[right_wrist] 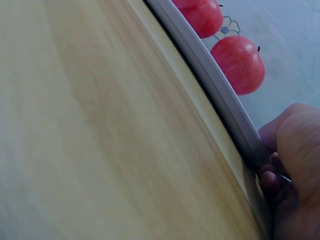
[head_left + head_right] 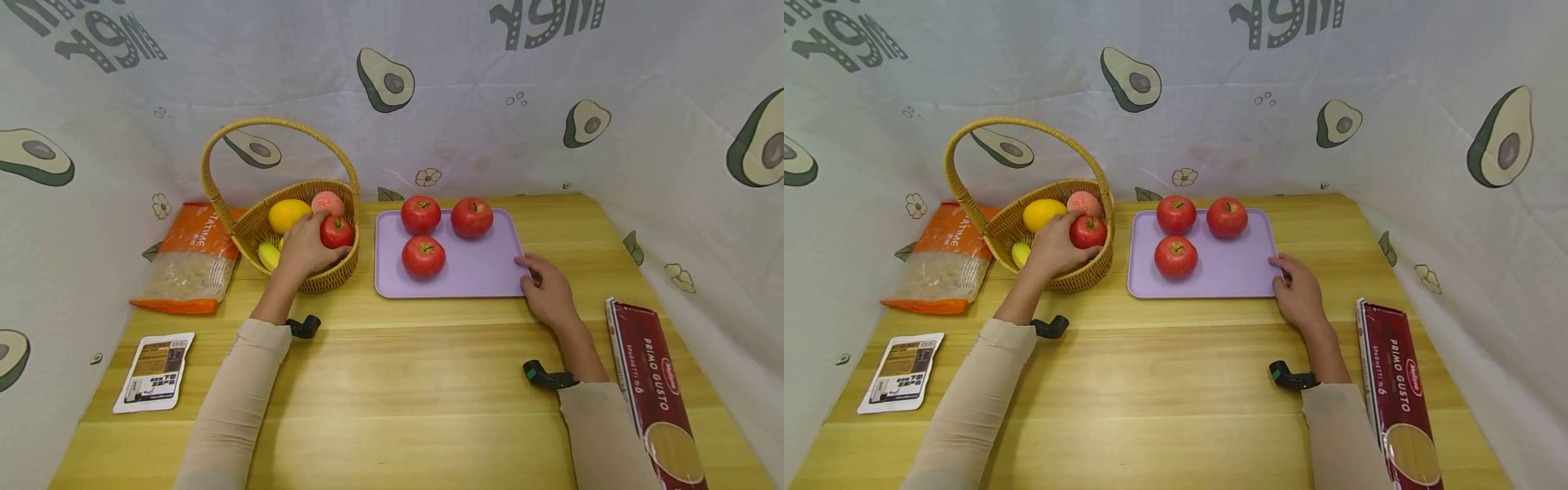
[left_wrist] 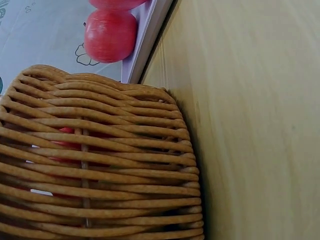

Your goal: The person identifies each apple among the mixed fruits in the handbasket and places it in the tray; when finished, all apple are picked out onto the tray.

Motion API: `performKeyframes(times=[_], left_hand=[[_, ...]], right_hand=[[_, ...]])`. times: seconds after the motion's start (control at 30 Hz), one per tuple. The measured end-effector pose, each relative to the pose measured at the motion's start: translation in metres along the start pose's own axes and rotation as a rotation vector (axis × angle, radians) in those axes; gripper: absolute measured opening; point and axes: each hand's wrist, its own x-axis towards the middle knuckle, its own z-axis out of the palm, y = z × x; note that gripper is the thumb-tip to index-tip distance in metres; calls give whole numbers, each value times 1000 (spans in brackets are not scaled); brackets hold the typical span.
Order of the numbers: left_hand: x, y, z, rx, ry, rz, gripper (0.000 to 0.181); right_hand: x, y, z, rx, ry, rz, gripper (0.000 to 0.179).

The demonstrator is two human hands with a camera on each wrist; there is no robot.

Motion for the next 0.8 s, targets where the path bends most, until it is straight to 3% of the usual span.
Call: performKeyframes(times=[0.33, 0.8], left_hand=[[-4, -1, -4, -72, 12, 34, 92], [-19, -7, -16, -196, 162, 60, 93]], right_hand=[[2, 7, 2, -9, 24, -15, 42], [1, 5, 2, -17, 25, -8, 42]])
